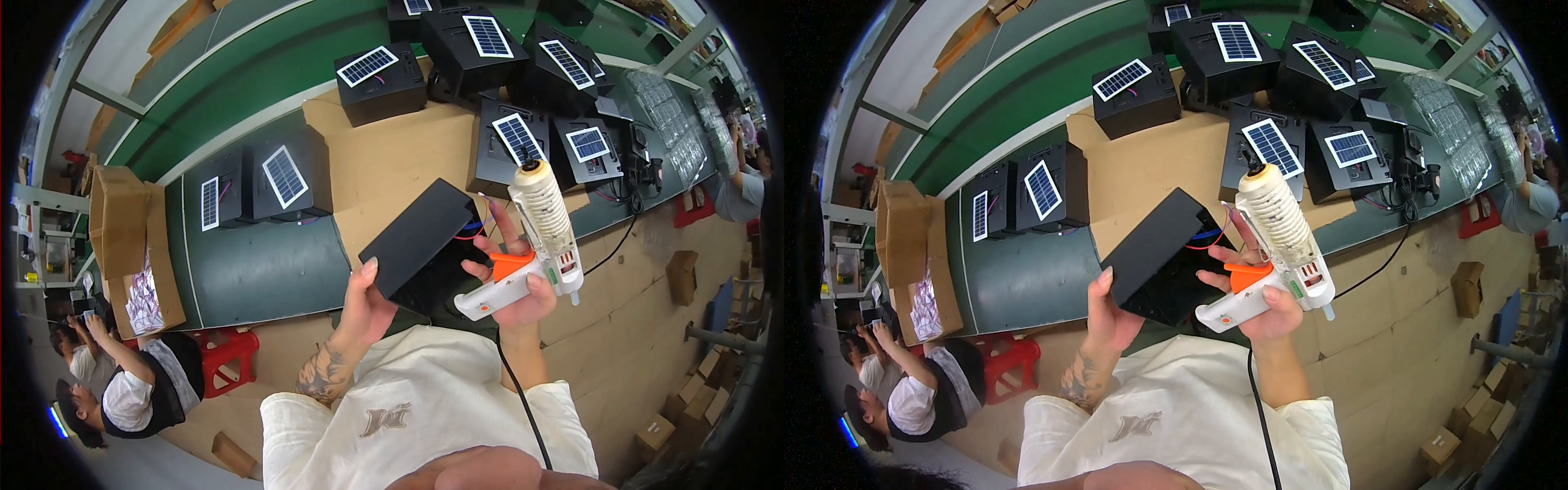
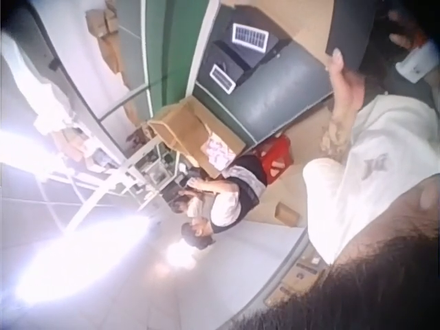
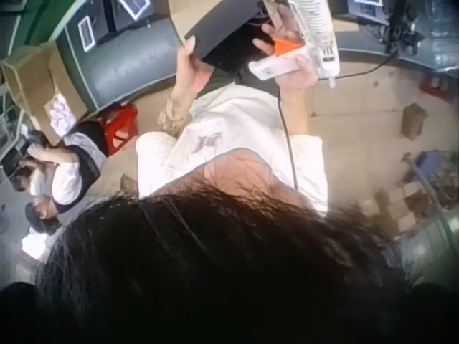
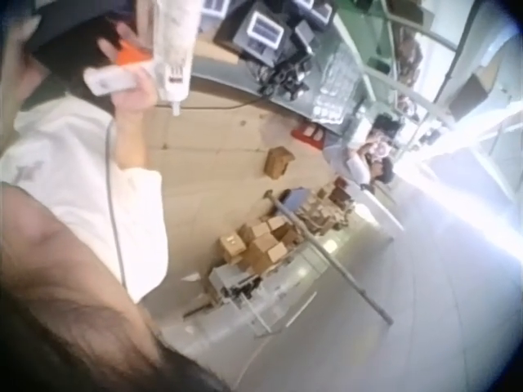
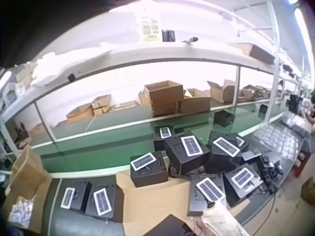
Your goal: The person assembles solar-powered devices by applying hot glue with a glue gun to secure internal wiring and components within a plastic housing and to a solar panel.
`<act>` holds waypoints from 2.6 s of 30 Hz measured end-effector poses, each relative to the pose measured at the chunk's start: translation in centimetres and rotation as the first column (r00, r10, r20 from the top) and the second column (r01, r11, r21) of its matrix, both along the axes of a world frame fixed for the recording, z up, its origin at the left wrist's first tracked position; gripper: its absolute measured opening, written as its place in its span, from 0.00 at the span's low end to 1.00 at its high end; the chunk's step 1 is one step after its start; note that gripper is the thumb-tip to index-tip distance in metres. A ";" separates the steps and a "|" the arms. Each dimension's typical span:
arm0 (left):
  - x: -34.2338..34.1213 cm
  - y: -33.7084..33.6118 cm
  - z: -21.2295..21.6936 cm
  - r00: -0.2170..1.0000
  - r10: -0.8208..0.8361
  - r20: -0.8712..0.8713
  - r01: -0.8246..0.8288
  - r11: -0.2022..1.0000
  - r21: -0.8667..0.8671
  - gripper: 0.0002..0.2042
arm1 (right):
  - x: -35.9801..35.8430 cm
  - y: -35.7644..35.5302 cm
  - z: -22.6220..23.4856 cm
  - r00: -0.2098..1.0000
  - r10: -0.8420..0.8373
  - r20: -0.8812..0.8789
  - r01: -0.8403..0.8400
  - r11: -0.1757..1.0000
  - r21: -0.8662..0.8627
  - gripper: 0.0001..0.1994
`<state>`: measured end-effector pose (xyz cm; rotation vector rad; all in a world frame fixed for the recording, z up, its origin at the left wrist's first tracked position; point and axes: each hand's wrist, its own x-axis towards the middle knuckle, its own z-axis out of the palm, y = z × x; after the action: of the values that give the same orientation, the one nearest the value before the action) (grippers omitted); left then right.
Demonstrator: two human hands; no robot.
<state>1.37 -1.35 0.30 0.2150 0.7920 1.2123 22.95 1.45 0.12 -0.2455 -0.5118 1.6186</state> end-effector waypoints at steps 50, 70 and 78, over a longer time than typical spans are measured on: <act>-1.1 0.0 0.5 0.862 0.054 0.503 0.080 0.968 -0.240 0.32 | 5.7 -1.3 5.4 0.794 0.145 0.591 -0.259 0.959 0.113 0.38; -0.9 0.1 1.4 0.926 0.157 0.342 -0.105 0.981 -0.166 0.25 | 0.9 0.3 5.8 0.200 0.037 0.979 -0.357 0.933 0.038 0.14; -0.9 -0.4 1.2 0.948 0.171 0.267 -0.129 0.977 -0.169 0.27 | 0.6 -0.1 5.7 -0.014 -0.181 0.983 -0.434 0.887 0.157 0.11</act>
<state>0.45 -1.74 1.45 -0.1421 0.6545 1.2859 23.55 1.32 5.84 -1.1314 -2.1373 1.1334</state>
